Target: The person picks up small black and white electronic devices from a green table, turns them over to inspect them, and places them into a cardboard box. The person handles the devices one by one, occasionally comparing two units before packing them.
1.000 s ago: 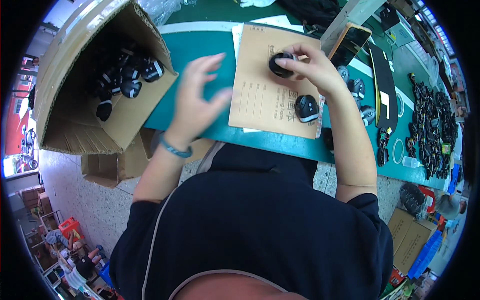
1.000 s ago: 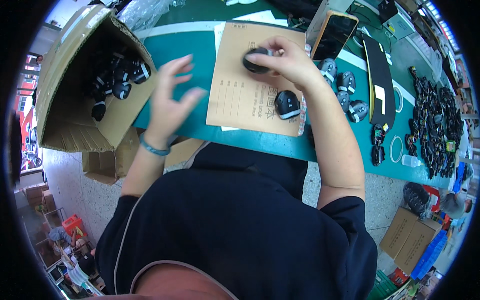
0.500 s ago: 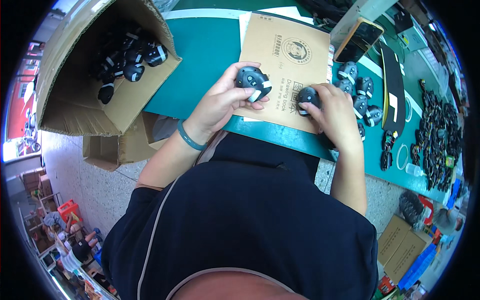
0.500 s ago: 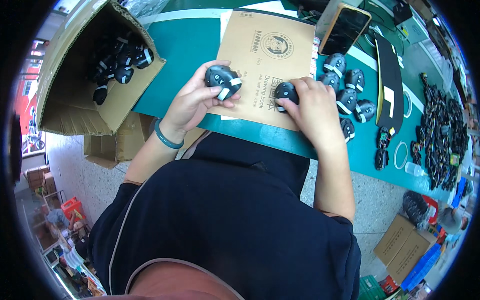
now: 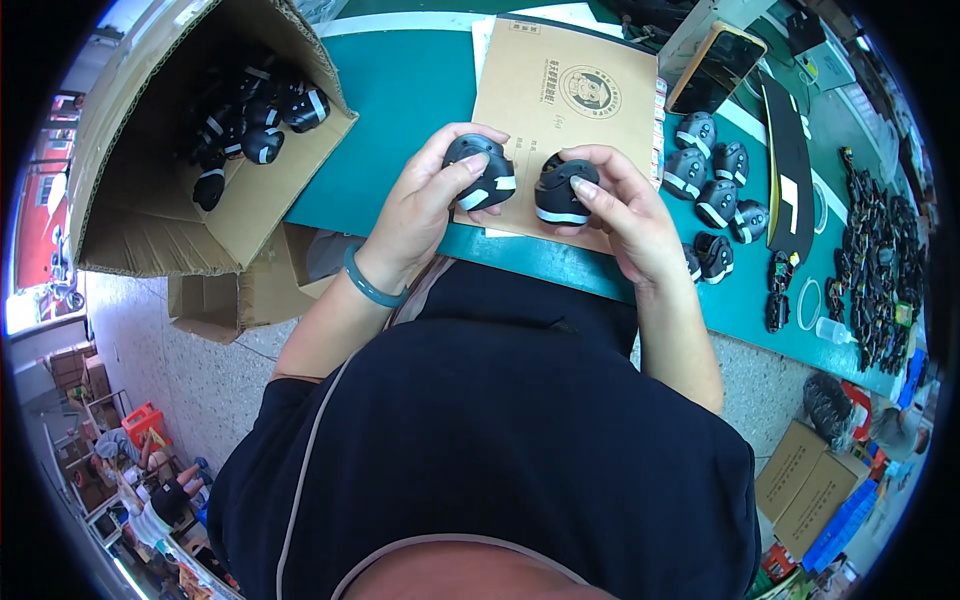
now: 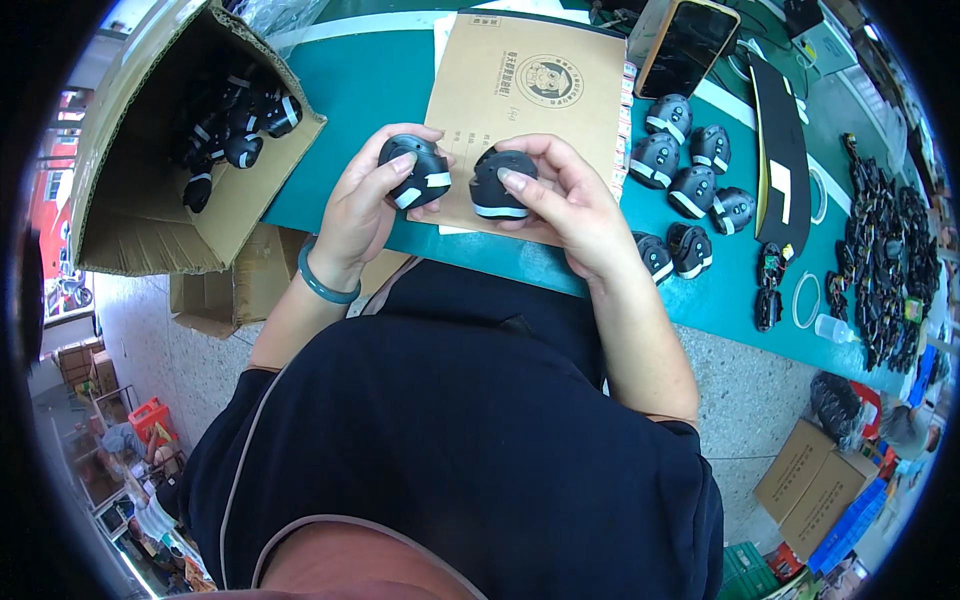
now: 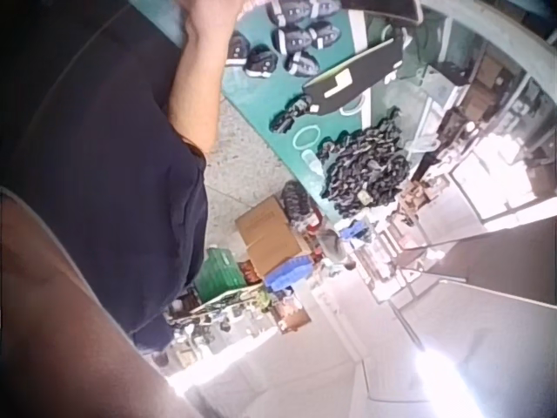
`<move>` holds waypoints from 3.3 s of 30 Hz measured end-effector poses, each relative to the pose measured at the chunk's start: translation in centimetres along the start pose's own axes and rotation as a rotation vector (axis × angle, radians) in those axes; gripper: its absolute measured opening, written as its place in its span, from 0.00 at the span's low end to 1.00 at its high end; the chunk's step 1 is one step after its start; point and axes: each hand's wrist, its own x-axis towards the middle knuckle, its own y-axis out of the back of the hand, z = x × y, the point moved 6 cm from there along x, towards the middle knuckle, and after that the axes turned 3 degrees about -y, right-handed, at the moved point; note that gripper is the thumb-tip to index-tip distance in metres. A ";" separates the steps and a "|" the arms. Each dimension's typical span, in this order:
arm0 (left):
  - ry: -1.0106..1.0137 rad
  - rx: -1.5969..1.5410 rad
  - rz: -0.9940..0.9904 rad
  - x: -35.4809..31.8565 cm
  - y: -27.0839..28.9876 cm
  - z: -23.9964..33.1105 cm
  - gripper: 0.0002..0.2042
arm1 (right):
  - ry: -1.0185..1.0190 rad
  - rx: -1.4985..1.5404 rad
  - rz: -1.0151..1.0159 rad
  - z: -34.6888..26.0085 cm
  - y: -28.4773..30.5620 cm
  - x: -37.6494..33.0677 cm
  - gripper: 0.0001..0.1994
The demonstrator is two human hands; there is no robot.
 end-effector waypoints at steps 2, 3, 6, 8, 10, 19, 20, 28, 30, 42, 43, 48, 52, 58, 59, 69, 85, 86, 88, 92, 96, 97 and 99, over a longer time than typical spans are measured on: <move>-0.005 0.001 -0.016 0.0 0.0 0.1 0.16 | 0.029 -0.011 -0.005 0.3 0.1 0.0 0.14; -0.008 0.001 -0.020 0.0 0.0 0.1 0.16 | 0.042 -0.016 -0.011 0.4 0.1 0.1 0.14; -0.023 0.000 -0.047 -0.1 -0.1 0.0 0.17 | 0.053 0.027 -0.012 0.4 0.1 0.0 0.14; -0.061 0.082 -0.063 -0.3 -0.3 0.1 0.17 | 0.096 0.016 -0.033 0.4 0.0 0.0 0.15; -0.159 0.222 -0.092 -0.5 -0.3 0.4 0.16 | 0.187 -0.038 -0.038 0.2 -0.2 0.0 0.18; -0.652 0.616 -0.223 -2.0 -1.3 3.0 0.26 | 0.607 -0.455 0.002 -2.2 -1.8 -2.1 0.31; -0.665 0.618 -0.232 -2.2 -1.5 3.3 0.26 | 0.625 -0.527 0.021 -2.3 -1.8 -2.4 0.31; -0.838 0.752 -0.231 -2.7 -1.4 4.4 0.30 | 0.733 -0.555 -0.049 -2.6 -2.2 -3.1 0.34; -0.854 0.767 -0.220 -2.7 -1.3 4.5 0.30 | 0.702 -0.515 -0.002 -2.2 -1.9 -2.9 0.35; -0.154 0.056 -0.190 -2.0 3.3 -2.3 0.22 | 0.598 -1.005 -0.043 -2.7 -7.9 1.5 0.25; -0.127 -0.031 -0.126 -2.3 4.1 -2.5 0.22 | 0.599 -0.995 -0.051 -2.8 -8.6 1.8 0.26; -0.286 -0.220 0.277 -0.1 12.2 1.5 0.17 | 0.560 -0.938 0.022 -3.7 -7.1 1.7 0.26; -0.438 -0.030 0.925 -0.4 27.0 9.1 0.15 | 0.619 -1.010 0.219 -6.1 -1.3 -1.4 0.21; -0.297 0.209 1.028 5.3 43.0 13.0 0.23 | 0.212 -1.363 0.487 -7.2 7.2 -9.4 0.27; -0.261 0.203 1.032 6.1 42.6 13.2 0.23 | 0.146 -1.359 0.464 -6.2 7.6 -10.1 0.29; -0.596 0.582 0.614 1.9 15.3 9.9 0.17 | 0.298 -1.488 0.471 -4.7 6.5 -9.2 0.34; 0.290 -0.312 -0.210 2.0 -2.0 -4.1 0.25 | 0.288 -1.364 0.860 -5.1 13.6 -14.0 0.18; 0.313 -0.354 -0.149 2.1 -1.6 -4.2 0.27 | 0.230 -1.344 0.841 -4.5 14.2 -13.9 0.19; 0.293 -0.421 -0.192 2.5 -1.5 -4.5 0.26 | 0.186 -1.396 0.798 -3.8 14.2 -13.3 0.21; 0.234 -0.353 -0.233 2.2 -2.3 -2.4 0.22 | 0.185 -1.196 0.712 -2.9 12.2 -11.4 0.25; 0.213 -0.219 -0.238 1.5 -2.3 -1.6 0.21 | 0.260 -0.614 0.560 -0.9 11.0 -9.9 0.28; 0.207 -0.189 -0.237 1.4 -2.1 -1.7 0.22 | 0.265 -0.373 0.494 -0.2 10.0 -9.1 0.29; 0.189 -0.164 -0.233 1.1 -1.9 -1.8 0.21 | 0.261 -0.117 0.358 0.3 7.5 -7.3 0.30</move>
